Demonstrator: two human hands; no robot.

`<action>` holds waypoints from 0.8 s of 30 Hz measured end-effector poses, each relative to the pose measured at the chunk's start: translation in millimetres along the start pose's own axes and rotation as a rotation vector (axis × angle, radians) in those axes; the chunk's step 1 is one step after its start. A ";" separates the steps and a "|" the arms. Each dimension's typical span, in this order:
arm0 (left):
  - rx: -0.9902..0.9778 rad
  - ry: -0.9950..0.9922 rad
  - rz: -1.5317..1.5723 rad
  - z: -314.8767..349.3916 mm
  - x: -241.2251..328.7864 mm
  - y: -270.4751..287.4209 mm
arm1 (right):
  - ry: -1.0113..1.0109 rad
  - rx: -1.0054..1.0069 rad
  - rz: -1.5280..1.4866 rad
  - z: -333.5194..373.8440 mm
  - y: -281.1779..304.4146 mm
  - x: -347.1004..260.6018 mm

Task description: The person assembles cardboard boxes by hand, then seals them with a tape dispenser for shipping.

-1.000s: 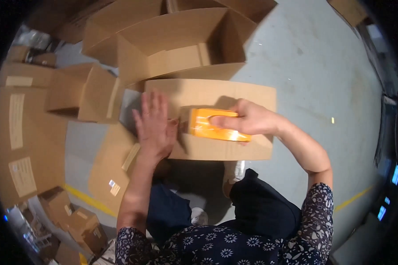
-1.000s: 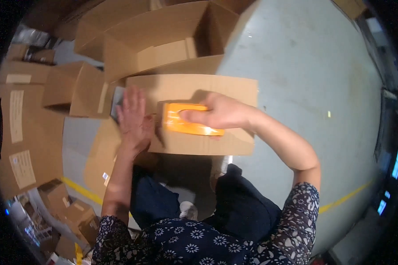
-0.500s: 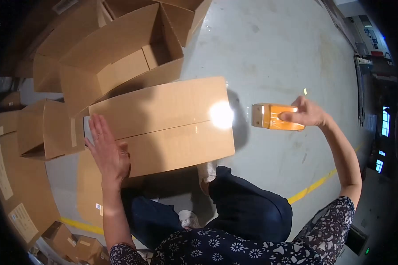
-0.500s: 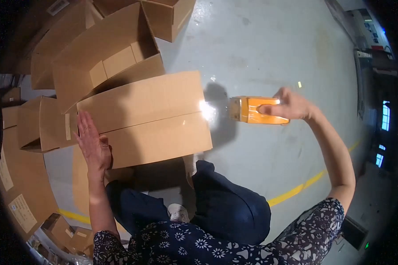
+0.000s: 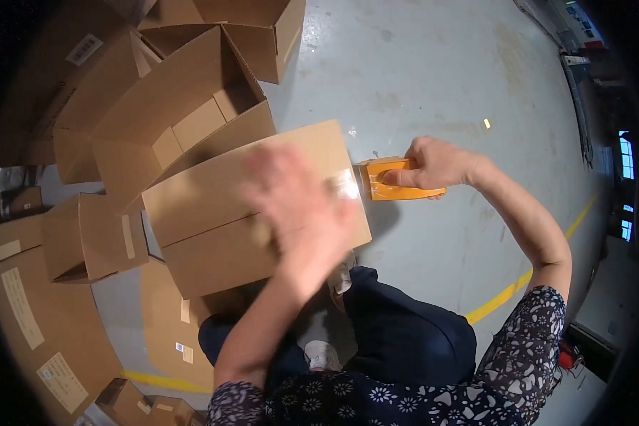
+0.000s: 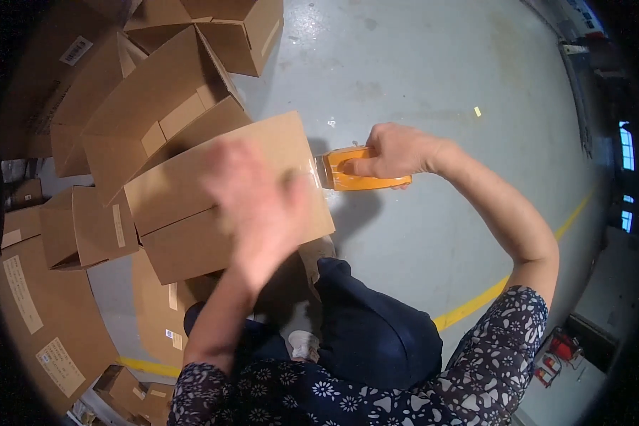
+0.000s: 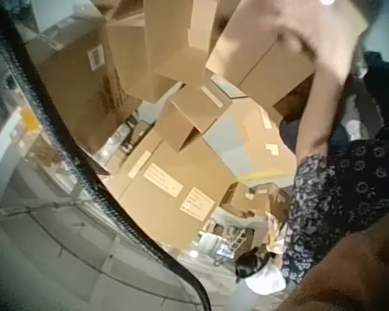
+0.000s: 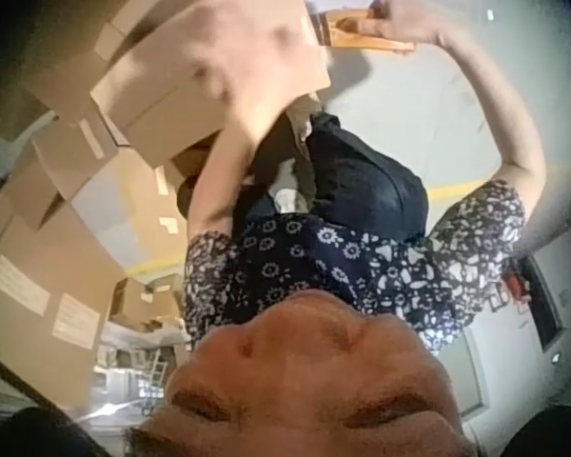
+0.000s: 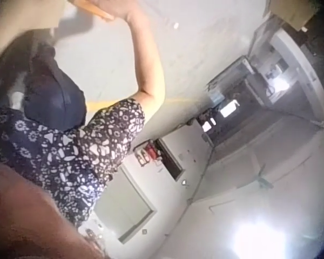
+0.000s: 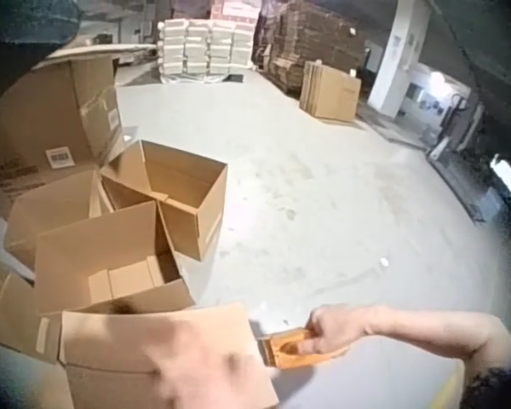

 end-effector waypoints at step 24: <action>0.743 0.176 0.054 23.6 -124.3 63.5 | 0.179 0.290 -0.960 -69.3 -86.5 24.8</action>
Point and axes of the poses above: each hand's wrist, its own z-axis away from the middle knuckle, its own y-axis out of the back of the hand, x = y × z, the point moved 6 cm from there along -z, towards the middle knuckle, and after that the axes turned 1 degree about -y, right-handed, at the moved point
